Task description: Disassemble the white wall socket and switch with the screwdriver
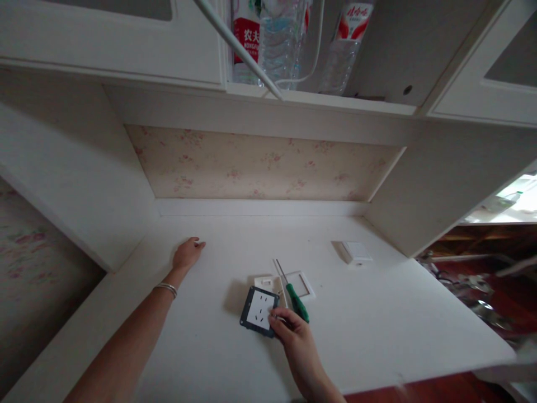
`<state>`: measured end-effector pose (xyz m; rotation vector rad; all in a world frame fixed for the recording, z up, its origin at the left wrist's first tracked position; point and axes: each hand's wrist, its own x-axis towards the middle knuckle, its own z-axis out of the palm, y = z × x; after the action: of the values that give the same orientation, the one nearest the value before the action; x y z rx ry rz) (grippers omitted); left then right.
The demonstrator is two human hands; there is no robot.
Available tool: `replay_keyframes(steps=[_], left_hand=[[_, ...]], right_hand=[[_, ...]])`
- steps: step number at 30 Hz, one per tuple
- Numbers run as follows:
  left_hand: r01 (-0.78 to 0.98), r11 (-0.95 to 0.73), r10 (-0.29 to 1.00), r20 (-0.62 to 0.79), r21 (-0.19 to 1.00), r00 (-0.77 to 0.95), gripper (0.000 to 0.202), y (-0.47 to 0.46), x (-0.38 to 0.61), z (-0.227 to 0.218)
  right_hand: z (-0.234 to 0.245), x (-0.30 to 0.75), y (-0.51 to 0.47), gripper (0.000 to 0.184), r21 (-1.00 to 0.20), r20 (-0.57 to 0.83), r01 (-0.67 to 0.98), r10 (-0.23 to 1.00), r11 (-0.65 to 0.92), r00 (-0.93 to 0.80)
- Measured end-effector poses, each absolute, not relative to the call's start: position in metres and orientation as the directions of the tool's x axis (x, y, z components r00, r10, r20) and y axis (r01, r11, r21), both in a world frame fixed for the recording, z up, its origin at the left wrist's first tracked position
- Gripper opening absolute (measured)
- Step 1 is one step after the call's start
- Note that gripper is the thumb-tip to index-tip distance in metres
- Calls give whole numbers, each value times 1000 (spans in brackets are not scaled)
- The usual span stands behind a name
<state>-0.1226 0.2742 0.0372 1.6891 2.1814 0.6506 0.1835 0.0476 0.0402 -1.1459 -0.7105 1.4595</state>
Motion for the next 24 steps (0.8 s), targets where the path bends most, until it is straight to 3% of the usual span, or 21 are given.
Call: replay_keyframes(steps=[4,7,8,10,13,17,24], left_hand=[[787,88,984,70,611,-164,34,239,-98,51],[690,10,1000,10,723,-25,40,191,-69,61],[534,19,996,-64,845,67,44,173,-60,64],[271,104,964,-164,957,211,50,140,-43,70],[118,213,925,-239,970,295,56,108,-28,73],[78,255,943,-265,964,200,59,95,-22,68],[56,232,956,-238,971,171,53,91,-26,69]], right_hand=[[38,181,51,28,-890,-281,-391,957,-234,67],[36,176,56,29,-887,-288,-391,956,-246,52],[36,173,57,30,-888,-283,-389,958,-243,47],[36,168,60,30,-892,-269,-383,963,-237,30],[41,162,62,31,-892,-268,-378,963,-248,0],[45,160,63,35,-911,-304,-294,953,-289,5],[50,161,69,25,-957,-141,-259,990,-131,19]])
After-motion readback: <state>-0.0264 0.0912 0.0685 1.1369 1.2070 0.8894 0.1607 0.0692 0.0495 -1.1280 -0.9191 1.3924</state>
